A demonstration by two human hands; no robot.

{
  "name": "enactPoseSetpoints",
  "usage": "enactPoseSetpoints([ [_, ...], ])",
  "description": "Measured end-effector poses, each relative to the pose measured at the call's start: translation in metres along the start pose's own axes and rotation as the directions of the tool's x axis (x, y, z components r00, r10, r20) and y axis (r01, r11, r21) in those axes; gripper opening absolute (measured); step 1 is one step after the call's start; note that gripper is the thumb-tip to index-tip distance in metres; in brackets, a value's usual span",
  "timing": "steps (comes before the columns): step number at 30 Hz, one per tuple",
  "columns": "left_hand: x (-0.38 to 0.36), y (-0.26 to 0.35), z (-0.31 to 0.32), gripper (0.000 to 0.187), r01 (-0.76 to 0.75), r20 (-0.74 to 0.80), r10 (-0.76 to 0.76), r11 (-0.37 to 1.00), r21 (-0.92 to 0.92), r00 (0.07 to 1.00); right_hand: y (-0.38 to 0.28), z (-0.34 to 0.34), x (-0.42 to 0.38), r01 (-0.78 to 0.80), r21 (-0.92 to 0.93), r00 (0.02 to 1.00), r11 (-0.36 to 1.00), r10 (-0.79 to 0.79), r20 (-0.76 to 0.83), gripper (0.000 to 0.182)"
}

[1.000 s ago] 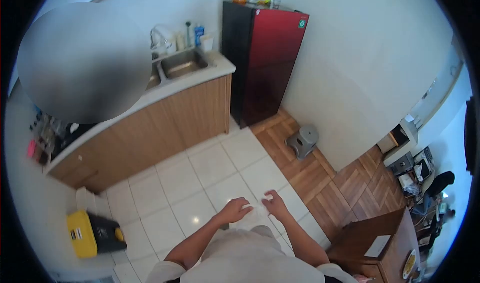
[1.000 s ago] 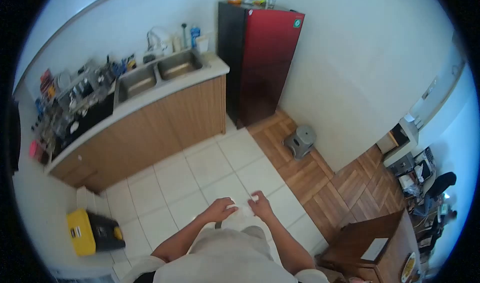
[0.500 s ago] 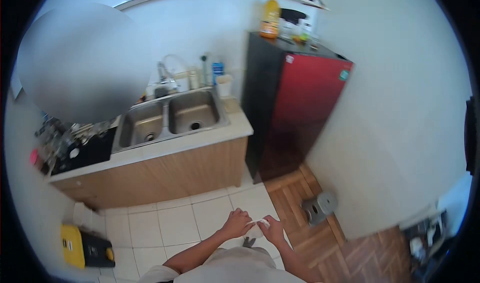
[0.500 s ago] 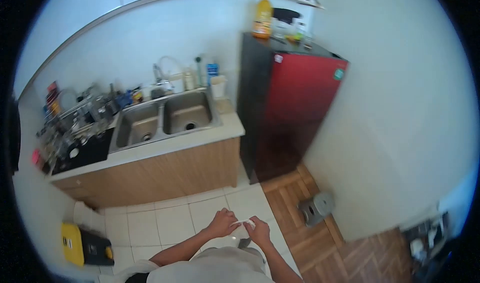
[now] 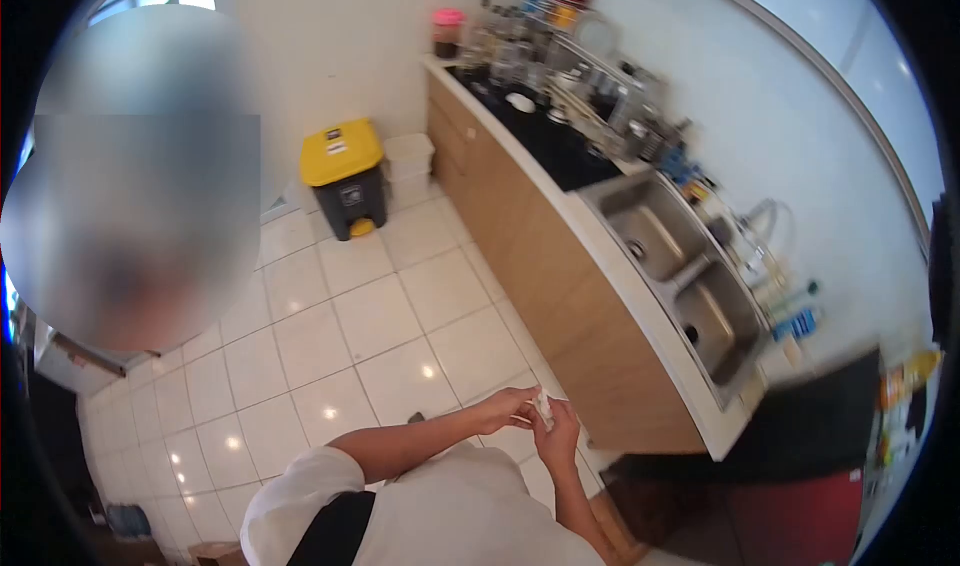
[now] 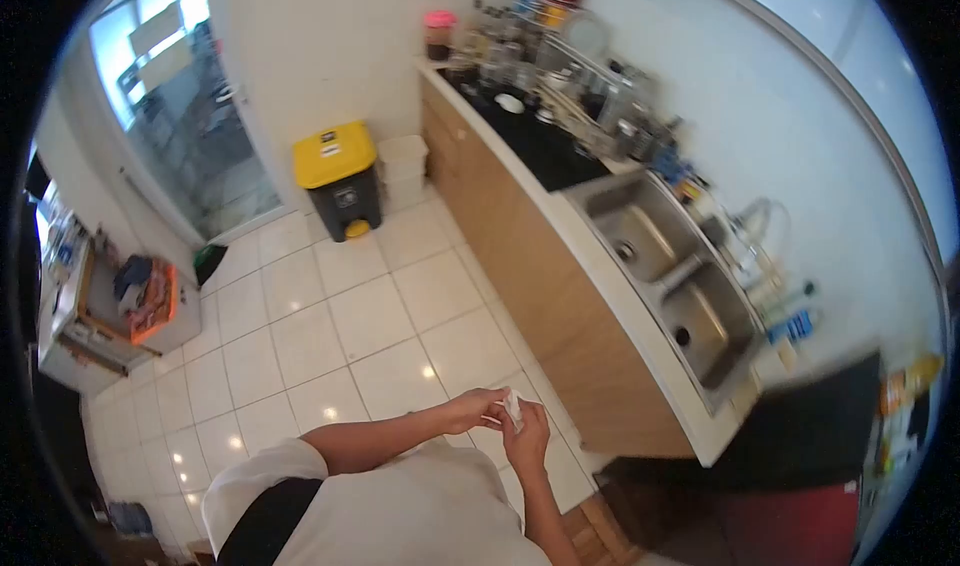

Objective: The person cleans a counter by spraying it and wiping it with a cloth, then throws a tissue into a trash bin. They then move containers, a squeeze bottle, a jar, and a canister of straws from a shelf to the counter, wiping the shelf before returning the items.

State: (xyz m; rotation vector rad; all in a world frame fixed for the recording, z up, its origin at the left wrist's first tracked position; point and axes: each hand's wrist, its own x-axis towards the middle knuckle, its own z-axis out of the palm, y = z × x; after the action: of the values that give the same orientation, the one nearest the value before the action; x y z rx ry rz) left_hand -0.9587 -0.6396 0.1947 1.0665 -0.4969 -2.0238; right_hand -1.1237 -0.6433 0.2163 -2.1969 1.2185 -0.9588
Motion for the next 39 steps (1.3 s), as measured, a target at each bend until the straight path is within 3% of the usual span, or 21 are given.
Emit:
enactPoseSetpoints([
  [1, -0.011, 0.016, -0.025, 0.046, 0.033, 0.009, -0.032, 0.994, -0.102, 0.999, -0.001, 0.021, 0.017, 0.020, 0.050, 0.999, 0.999, -0.023, 0.047, 0.027],
  [4, -0.047, 0.046, -0.112, 0.059, 0.003, -0.032, -0.008, 0.989, -0.146, 0.999, -0.018, 0.085, 0.071, -0.290, 0.195, 0.910, 0.937, 0.207, 0.360, 0.022],
  [7, -0.084, 0.079, -0.190, 0.059, -0.117, -0.091, 0.104, 0.980, -0.158, 0.990, -0.030, 0.157, 0.117, -0.575, 0.323, 0.791, 0.752, 0.410, 0.454, 0.020],
  [10, -0.099, 0.096, -0.266, 0.050, -0.237, -0.343, 0.145, 0.940, -0.245, 0.928, -0.033, 0.218, 0.164, -0.590, 0.581, 0.807, 0.561, 0.426, 0.409, 0.018],
  [13, -0.107, 0.111, -0.348, 0.045, -0.376, -0.539, 0.155, 0.867, -0.326, 0.828, -0.041, 0.265, 0.224, -0.607, 0.626, 0.793, 0.490, 0.432, 0.430, 0.018],
  [17, -0.099, 0.100, -0.461, 0.042, -0.397, -0.749, 0.003, 0.849, -0.347, 0.662, -0.039, 0.335, 0.315, -0.672, 0.585, 0.741, 0.454, 0.419, 0.525, 0.018],
  [19, -0.096, 0.058, -0.534, 0.042, -0.378, -0.806, -0.082, 0.852, -0.362, 0.586, -0.043, 0.380, 0.359, -0.744, 0.524, 0.668, 0.415, 0.449, 0.593, 0.019],
  [21, -0.121, 0.042, -0.566, 0.041, -0.419, -0.873, -0.247, 0.801, -0.428, 0.421, -0.058, 0.441, 0.410, -0.790, 0.523, 0.614, 0.321, 0.429, 0.663, 0.020],
  [24, -0.166, 0.024, -0.595, 0.034, -0.529, -0.878, -0.450, 0.710, -0.464, 0.165, -0.091, 0.521, 0.490, -0.862, 0.410, 0.474, 0.299, 0.186, 0.861, 0.026],
  [26, -0.189, 0.040, -0.600, 0.031, -0.552, -0.890, -0.446, 0.720, -0.421, 0.096, -0.137, 0.562, 0.544, -0.892, 0.399, 0.415, 0.213, 0.038, 0.909, 0.025],
  [29, -0.204, 0.057, -0.614, 0.038, -0.597, -0.867, -0.488, 0.666, -0.447, 0.105, -0.192, 0.614, 0.605, -0.918, 0.363, 0.353, 0.163, -0.088, 0.932, 0.020],
  [31, -0.192, 0.072, -0.638, 0.039, -0.600, -0.851, -0.514, 0.648, -0.468, 0.108, -0.201, 0.656, 0.631, -0.922, 0.320, 0.321, 0.220, -0.032, 0.947, 0.018],
  [33, -0.182, 0.073, -0.666, 0.039, -0.600, -0.844, -0.511, 0.628, -0.495, 0.162, -0.191, 0.695, 0.638, -0.910, 0.296, 0.334, 0.289, 0.089, 0.938, 0.017],
  [35, -0.166, 0.098, -0.700, 0.040, -0.485, -0.823, -0.527, 0.674, -0.557, 0.212, -0.168, 0.731, 0.649, -0.866, 0.290, 0.410, 0.406, 0.246, 0.878, 0.018],
  [38, -0.151, 0.144, -0.764, 0.038, -0.219, -0.795, -0.530, 0.772, -0.596, 0.294, -0.153, 0.755, 0.670, -0.901, 0.240, 0.396, 0.361, 0.459, 0.795, 0.020],
  [39, -0.152, 0.168, -0.785, 0.038, -0.235, -0.839, -0.463, 0.815, -0.529, 0.284, -0.150, 0.765, 0.678, -0.902, 0.245, 0.401, 0.355, 0.482, 0.779, 0.021],
])
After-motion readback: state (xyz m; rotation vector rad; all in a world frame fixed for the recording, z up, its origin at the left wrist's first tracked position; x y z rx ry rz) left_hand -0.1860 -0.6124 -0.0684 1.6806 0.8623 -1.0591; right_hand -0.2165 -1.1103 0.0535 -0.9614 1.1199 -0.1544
